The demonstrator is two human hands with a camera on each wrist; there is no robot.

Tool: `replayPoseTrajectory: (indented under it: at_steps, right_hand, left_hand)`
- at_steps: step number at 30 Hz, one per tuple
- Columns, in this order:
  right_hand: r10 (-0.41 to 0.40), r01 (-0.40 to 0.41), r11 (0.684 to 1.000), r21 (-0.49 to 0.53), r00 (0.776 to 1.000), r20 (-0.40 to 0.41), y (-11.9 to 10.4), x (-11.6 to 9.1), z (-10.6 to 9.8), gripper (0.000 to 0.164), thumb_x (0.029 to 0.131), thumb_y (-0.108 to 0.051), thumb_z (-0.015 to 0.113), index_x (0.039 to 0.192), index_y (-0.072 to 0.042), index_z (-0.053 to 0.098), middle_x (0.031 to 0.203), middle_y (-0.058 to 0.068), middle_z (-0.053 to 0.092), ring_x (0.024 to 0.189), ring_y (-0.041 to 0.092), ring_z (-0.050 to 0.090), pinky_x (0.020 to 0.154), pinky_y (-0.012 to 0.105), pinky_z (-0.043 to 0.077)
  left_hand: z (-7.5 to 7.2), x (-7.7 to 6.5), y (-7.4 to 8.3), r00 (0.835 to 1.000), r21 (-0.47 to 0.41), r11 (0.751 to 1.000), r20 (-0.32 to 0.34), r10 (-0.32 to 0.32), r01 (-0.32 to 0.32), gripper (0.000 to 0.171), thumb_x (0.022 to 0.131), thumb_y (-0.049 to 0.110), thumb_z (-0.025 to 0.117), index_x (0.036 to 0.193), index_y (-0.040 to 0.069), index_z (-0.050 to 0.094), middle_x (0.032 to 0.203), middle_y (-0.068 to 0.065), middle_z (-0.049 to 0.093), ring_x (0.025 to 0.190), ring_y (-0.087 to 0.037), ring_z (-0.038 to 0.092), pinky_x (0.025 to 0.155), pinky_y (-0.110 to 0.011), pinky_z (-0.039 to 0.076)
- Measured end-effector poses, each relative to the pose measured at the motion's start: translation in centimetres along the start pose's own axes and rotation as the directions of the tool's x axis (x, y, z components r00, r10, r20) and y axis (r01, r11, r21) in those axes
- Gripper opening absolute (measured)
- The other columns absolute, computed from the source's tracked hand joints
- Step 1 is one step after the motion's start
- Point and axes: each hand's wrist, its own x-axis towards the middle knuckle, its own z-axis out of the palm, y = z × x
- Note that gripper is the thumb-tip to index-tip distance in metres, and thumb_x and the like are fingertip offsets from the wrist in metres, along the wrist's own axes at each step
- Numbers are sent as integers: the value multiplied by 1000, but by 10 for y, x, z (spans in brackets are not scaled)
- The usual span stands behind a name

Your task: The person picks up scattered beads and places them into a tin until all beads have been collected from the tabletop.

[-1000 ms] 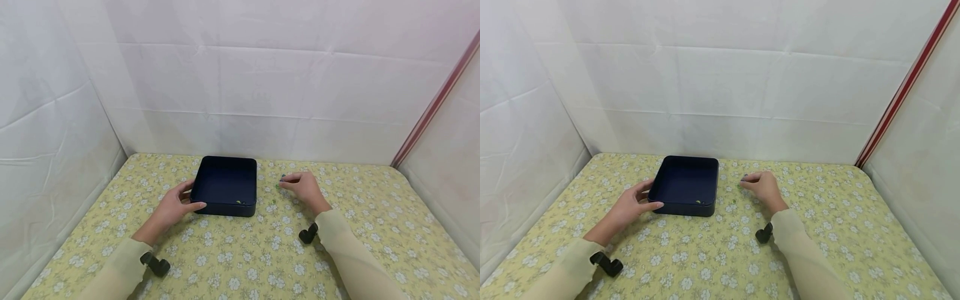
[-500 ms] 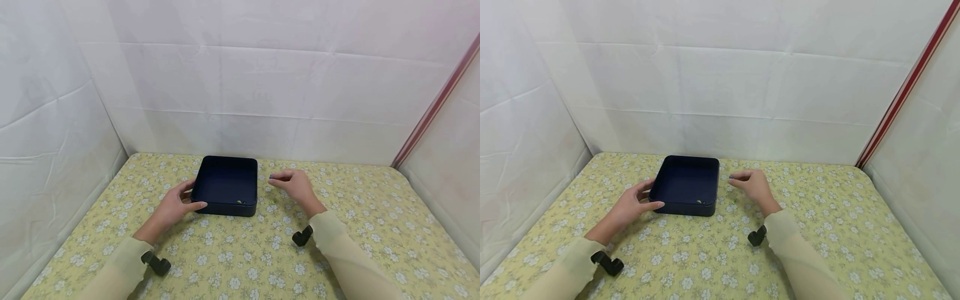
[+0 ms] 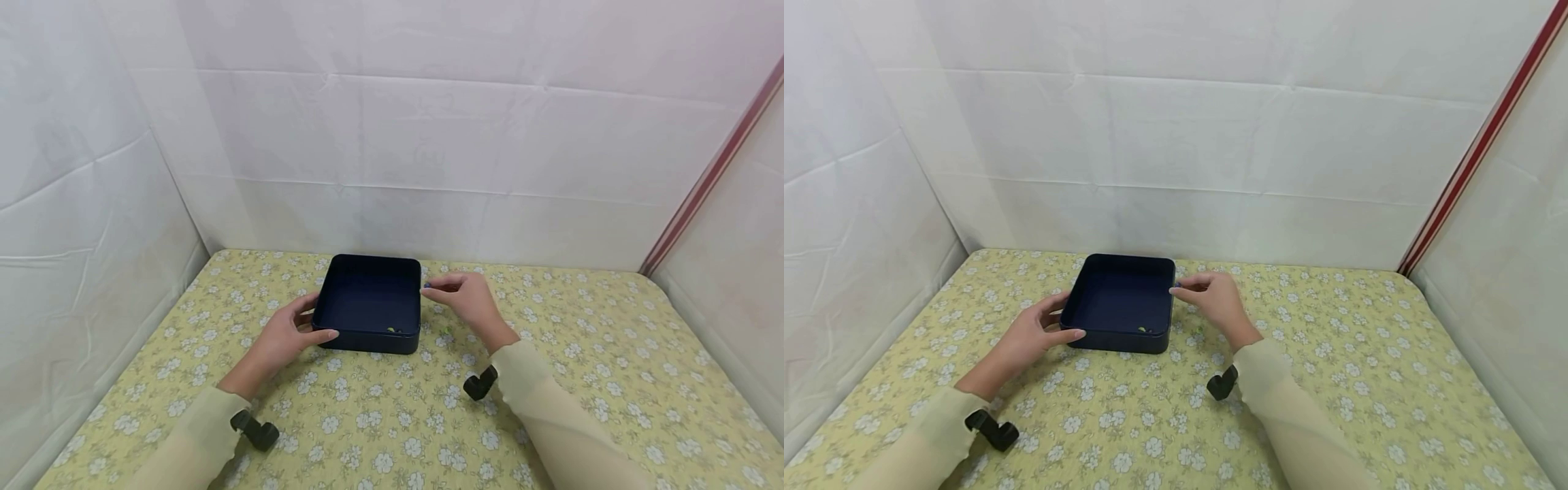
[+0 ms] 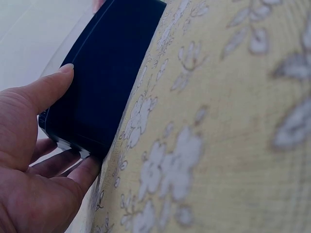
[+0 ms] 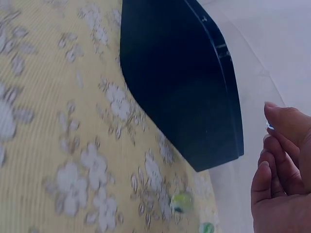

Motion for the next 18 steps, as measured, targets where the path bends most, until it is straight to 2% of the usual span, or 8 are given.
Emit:
replayPoseTrajectory:
  at_steps: [12,18]
  right_hand:
    - [-54,53,998,39,998,41,-14,6,18,37,88,-34,83,119,-13,79,125,2,71,108,22,68,94,49,59]
    - [-69,68,997,27,996,52,-20,8,24,37,88,-36,83,119,-14,79,123,2,71,104,21,68,90,48,59]
  left_hand:
    - [0,1,0,1000,9,1000,-6,-7,7,94,90,39,80,165,23,26,169,-9,29,149,-39,40,110,-50,51]
    - [0,1,-1,1000,-6,1000,-1,-7,7,95,90,39,81,165,22,25,169,-9,28,149,-39,39,110,-50,51]
